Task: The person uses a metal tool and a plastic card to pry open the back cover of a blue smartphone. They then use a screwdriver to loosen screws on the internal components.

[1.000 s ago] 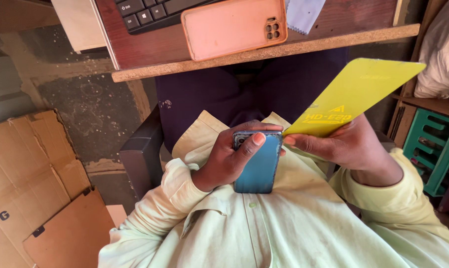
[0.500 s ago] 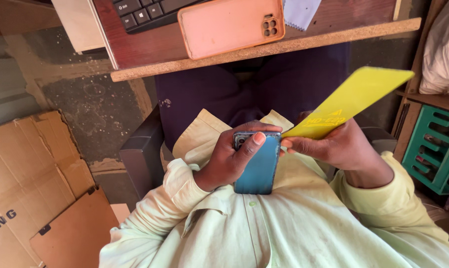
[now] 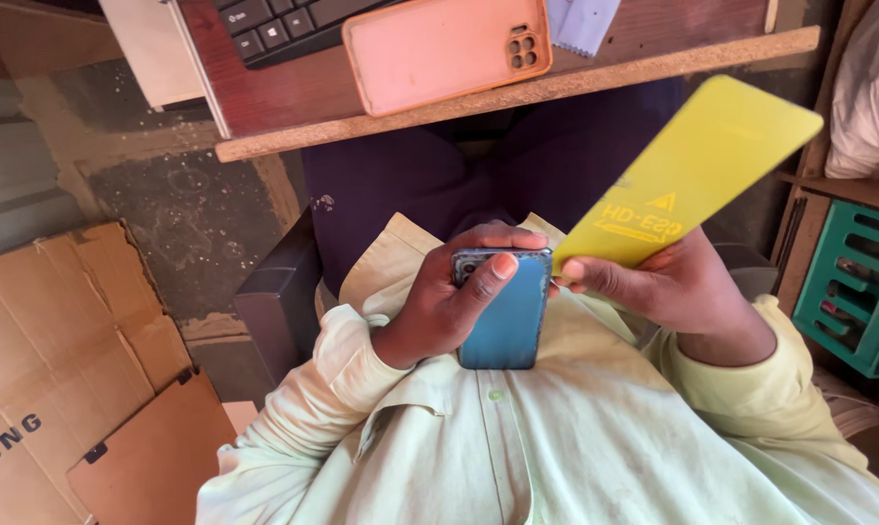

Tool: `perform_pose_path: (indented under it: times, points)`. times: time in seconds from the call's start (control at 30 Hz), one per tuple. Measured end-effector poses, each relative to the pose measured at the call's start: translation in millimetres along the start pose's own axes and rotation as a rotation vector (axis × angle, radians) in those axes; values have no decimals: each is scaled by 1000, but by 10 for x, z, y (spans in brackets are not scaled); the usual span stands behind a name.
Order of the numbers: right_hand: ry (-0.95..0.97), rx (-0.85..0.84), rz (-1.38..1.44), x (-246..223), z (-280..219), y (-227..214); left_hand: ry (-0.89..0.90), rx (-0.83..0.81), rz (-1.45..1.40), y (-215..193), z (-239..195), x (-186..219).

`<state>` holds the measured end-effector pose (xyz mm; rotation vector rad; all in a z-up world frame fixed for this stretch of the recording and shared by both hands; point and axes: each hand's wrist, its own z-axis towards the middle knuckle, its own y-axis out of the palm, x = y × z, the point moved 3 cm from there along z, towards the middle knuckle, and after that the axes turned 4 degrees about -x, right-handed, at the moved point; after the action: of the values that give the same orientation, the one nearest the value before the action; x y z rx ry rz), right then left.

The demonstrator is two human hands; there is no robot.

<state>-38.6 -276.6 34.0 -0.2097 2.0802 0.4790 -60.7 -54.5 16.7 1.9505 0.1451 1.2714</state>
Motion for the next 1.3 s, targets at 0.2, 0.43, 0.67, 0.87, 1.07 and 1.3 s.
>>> perform_pose_path:
  times: [0.2, 0.43, 0.67, 0.87, 1.07, 1.3]
  points:
    - [-2, 10, -74, -38, -4, 4, -41, 25, 58, -5, -4, -47]
    - [-102, -130, -311, -357, 108, -2, -93, -33, 66, 24, 14, -59]
    - [-45, -228, -299, -436, 197, -54, -152, -43, -16, 29, 14, -99]
    - [-230, -157, -292, -261, 119, -7, -35, 0, 78, 14, 13, -25]
    - [-157, -105, -225, -35, -31, -6, 14, 2, 224, -12, -20, -54]
    - [-136, -127, -298, -17, -29, 13, -19, 4, 188, 18, -47, -111]
